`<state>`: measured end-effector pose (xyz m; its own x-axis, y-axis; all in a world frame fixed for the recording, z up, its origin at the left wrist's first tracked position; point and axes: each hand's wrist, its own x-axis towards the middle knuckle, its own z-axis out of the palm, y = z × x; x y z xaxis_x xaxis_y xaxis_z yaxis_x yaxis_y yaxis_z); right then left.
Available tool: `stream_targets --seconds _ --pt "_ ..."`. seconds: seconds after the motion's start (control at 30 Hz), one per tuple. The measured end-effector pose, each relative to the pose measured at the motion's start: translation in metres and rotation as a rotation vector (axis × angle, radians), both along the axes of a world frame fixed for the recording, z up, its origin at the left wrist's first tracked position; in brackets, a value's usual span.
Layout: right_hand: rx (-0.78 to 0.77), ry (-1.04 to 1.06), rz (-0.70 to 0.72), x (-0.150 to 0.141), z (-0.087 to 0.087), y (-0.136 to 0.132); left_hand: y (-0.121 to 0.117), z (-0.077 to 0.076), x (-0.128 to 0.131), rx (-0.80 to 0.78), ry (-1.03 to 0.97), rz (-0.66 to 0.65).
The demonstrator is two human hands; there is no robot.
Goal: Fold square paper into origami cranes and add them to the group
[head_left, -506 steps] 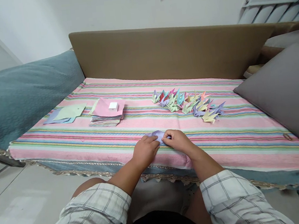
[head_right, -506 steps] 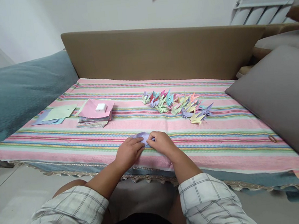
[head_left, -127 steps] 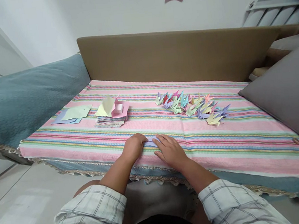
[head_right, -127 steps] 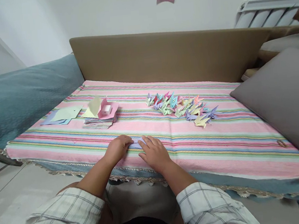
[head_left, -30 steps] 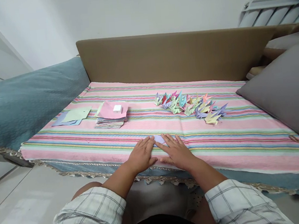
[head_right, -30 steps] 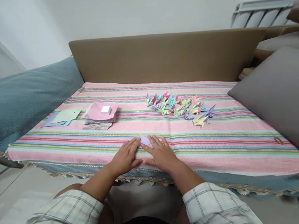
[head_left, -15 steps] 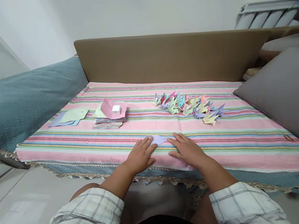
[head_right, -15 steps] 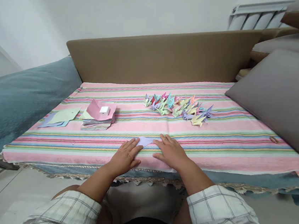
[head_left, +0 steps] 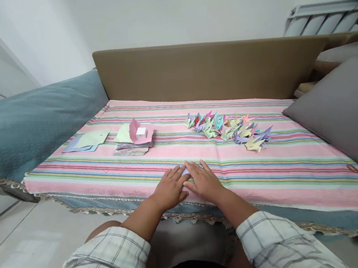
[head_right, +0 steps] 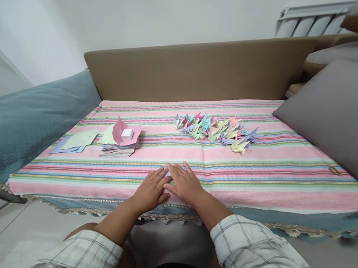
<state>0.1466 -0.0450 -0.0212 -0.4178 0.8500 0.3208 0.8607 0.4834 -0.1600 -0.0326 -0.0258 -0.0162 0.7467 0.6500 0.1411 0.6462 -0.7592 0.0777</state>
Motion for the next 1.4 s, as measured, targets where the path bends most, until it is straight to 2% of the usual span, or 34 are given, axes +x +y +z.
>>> stream_targets --seconds 0.33,0.7,0.8,0.87,0.93,1.0,1.07,1.1,1.27,1.4 --pt "-0.131 -0.092 -0.087 0.005 -0.006 0.001 0.001 -0.002 0.000 0.014 0.010 0.000" --pt "-0.268 -0.157 -0.308 0.032 0.000 -0.010 0.000 0.000 0.000 0.023 0.015 -0.002" --pt "-0.228 -0.144 -0.444 0.036 0.002 -0.010 0.000 0.001 0.001 0.020 0.019 0.006" --pt "-0.130 -0.123 -0.495 0.036 0.004 -0.009 0.000 0.001 0.001 0.017 0.026 0.010" --pt "-0.001 -0.108 -0.412 0.032 0.006 -0.009 0.000 0.001 0.002 0.016 0.028 0.009" --pt "0.093 -0.110 -0.221 0.025 0.005 -0.008 0.000 0.001 0.001 0.018 0.021 0.006" --pt "0.106 -0.120 -0.056 0.017 0.002 -0.008 0.000 0.001 0.001 0.021 0.005 0.002" --pt "0.080 -0.124 -0.018 0.014 0.000 -0.007 0.000 0.000 0.001 0.021 -0.004 -0.001" --pt "-0.123 -0.137 -0.025 0.011 -0.008 -0.004 0.000 0.002 -0.001 -0.019 -0.031 -0.003" --pt "-0.182 -0.126 -0.032 0.012 -0.004 -0.004 0.000 0.008 0.005 -0.036 -0.085 0.030"
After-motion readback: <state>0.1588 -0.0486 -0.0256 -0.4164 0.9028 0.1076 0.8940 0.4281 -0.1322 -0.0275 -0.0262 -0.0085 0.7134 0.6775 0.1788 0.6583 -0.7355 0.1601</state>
